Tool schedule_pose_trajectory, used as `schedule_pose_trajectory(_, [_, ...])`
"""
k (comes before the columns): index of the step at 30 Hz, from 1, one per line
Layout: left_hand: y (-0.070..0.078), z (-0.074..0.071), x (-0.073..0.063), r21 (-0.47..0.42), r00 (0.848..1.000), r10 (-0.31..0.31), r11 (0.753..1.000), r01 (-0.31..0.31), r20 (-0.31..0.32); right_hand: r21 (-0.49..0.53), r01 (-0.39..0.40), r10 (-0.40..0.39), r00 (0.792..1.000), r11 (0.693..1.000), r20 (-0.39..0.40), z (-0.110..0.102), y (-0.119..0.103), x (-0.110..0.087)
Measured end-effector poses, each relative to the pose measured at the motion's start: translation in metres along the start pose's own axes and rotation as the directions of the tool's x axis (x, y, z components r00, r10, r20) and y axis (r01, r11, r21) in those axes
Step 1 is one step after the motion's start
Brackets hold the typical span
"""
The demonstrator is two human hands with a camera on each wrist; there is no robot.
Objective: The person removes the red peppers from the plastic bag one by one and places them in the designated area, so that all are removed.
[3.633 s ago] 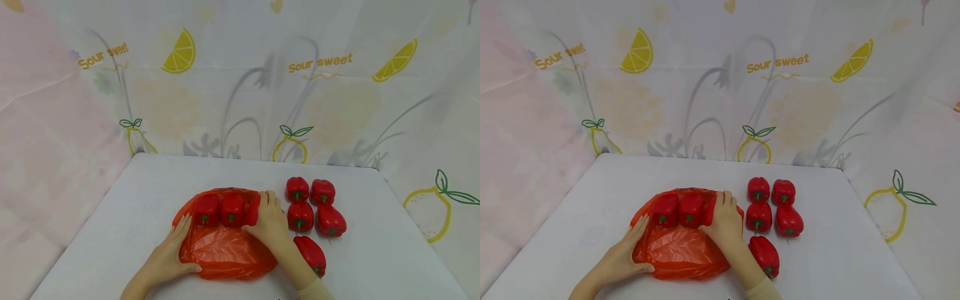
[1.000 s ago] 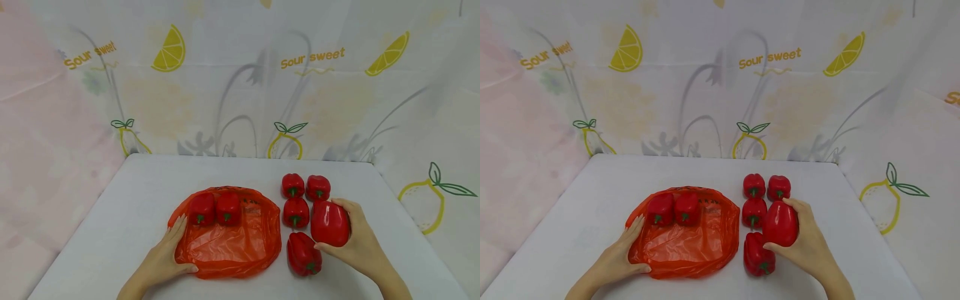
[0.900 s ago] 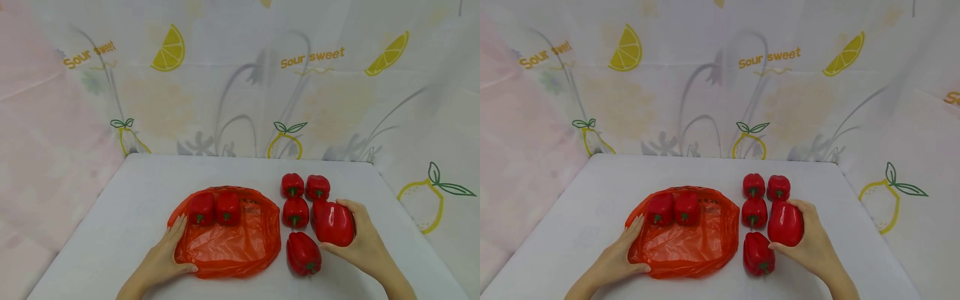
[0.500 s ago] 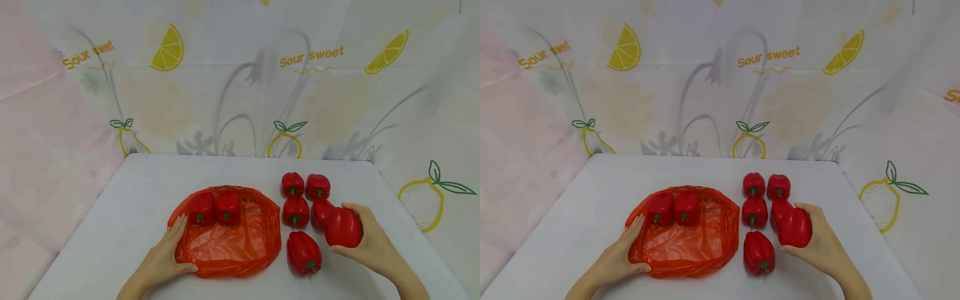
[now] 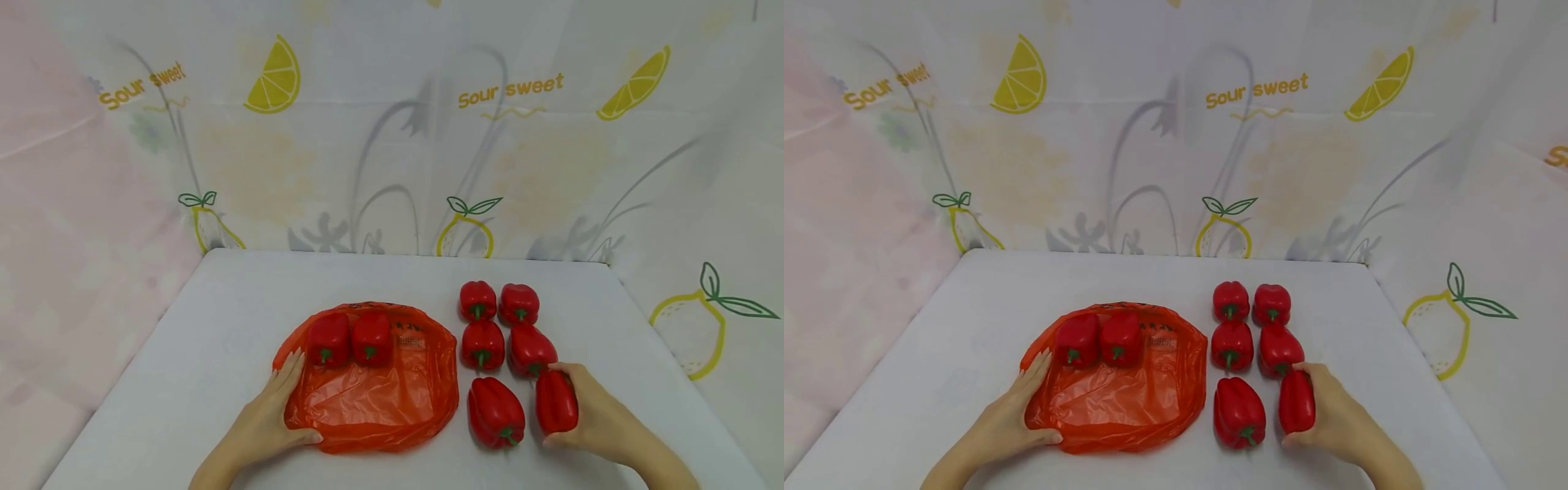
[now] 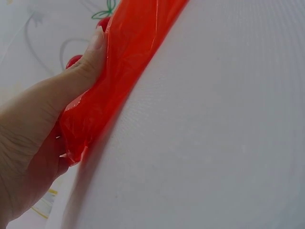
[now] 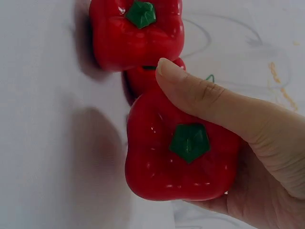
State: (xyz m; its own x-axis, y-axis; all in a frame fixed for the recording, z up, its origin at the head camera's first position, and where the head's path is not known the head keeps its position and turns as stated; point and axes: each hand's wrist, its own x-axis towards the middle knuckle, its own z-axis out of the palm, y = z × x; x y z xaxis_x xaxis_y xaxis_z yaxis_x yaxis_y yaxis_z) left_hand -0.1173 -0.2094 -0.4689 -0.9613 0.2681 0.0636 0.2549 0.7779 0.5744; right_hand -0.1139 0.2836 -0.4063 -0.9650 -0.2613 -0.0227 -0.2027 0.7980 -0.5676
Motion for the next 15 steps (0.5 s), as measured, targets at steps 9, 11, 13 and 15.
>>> schedule_pose_trajectory(9, [-0.001,0.001,-0.001,-0.004,1.0,0.001,1.0,-0.001,-0.003,-0.083,0.032,-0.027,0.997,0.996,0.068,0.009,-0.002,0.001])
schedule_pose_trajectory(11, [-0.001,0.0,-0.001,-0.006,1.0,-0.003,1.0,0.003,-0.002,-0.08,0.025,-0.019,0.996,0.996,0.083,0.011,-0.003,0.003])
schedule_pose_trajectory(13, [-0.001,0.0,0.0,-0.005,1.0,-0.004,1.0,0.004,-0.001,-0.074,0.018,-0.011,0.996,0.997,0.092,0.013,-0.003,0.004])
schedule_pose_trajectory(15, [0.0,0.0,0.0,-0.005,1.0,-0.005,1.0,0.005,0.0,-0.074,0.019,-0.012,0.996,0.997,0.094,0.014,-0.003,0.004])
